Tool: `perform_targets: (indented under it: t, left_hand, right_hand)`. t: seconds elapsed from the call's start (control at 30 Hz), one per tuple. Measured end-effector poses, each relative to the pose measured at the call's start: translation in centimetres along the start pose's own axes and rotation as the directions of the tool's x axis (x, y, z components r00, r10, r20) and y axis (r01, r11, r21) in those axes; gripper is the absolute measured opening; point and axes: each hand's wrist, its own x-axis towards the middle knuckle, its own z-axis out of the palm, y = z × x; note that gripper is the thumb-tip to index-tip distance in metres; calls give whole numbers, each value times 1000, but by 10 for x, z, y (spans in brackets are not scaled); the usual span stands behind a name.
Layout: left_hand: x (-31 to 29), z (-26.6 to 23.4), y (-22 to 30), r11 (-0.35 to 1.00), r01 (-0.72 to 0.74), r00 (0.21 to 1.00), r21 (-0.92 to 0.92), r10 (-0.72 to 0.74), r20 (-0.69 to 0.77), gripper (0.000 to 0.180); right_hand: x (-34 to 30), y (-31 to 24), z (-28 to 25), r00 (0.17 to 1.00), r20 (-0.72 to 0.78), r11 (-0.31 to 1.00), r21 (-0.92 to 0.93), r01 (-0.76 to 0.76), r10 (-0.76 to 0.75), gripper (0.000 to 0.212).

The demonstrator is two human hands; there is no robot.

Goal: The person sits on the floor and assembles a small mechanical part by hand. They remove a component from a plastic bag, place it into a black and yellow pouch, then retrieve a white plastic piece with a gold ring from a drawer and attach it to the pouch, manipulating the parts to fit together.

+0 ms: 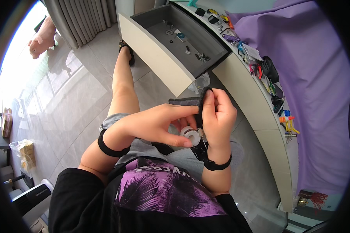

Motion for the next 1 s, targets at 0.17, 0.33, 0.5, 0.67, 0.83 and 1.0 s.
perform_targets:
  t: [0.17, 0.33, 0.5, 0.67, 0.83, 1.0]
  left_hand:
    - [2, 4, -2, 1000, -18, 1000, 16, 18, 6, 76]
    - [-6, 0, -7, 998, -44, 999, 37, 44, 12, 78]
    - [-18, -14, -15, 998, -68, 996, 17, 69, -65, 69]
    - [-17, -9, -19, 995, -35, 999, 89, 36, 1, 60]
    - [-13, -5, -17, 991, -32, 995, 131, 19, 99, 57]
    - [-9, 1, -18, 993, -33, 995, 117, 22, 95, 61]
  right_hand:
    - [-4, 12, -1, 995, -90, 998, 46, -35, 39, 14]
    - [-2, 11, -10, 989, -142, 999, 20, -47, 49, 16]
    - [1, 4, -34, 995, -3, 892, 444, -87, 99, 23]
    - [-2, -1, -34, 1000, -8, 905, 424, -23, 29, 23]
    - [-4, -5, -37, 996, 84, 840, 542, -18, -33, 21]
    - [-5, -6, -37, 990, 118, 879, 477, 12, -78, 22]
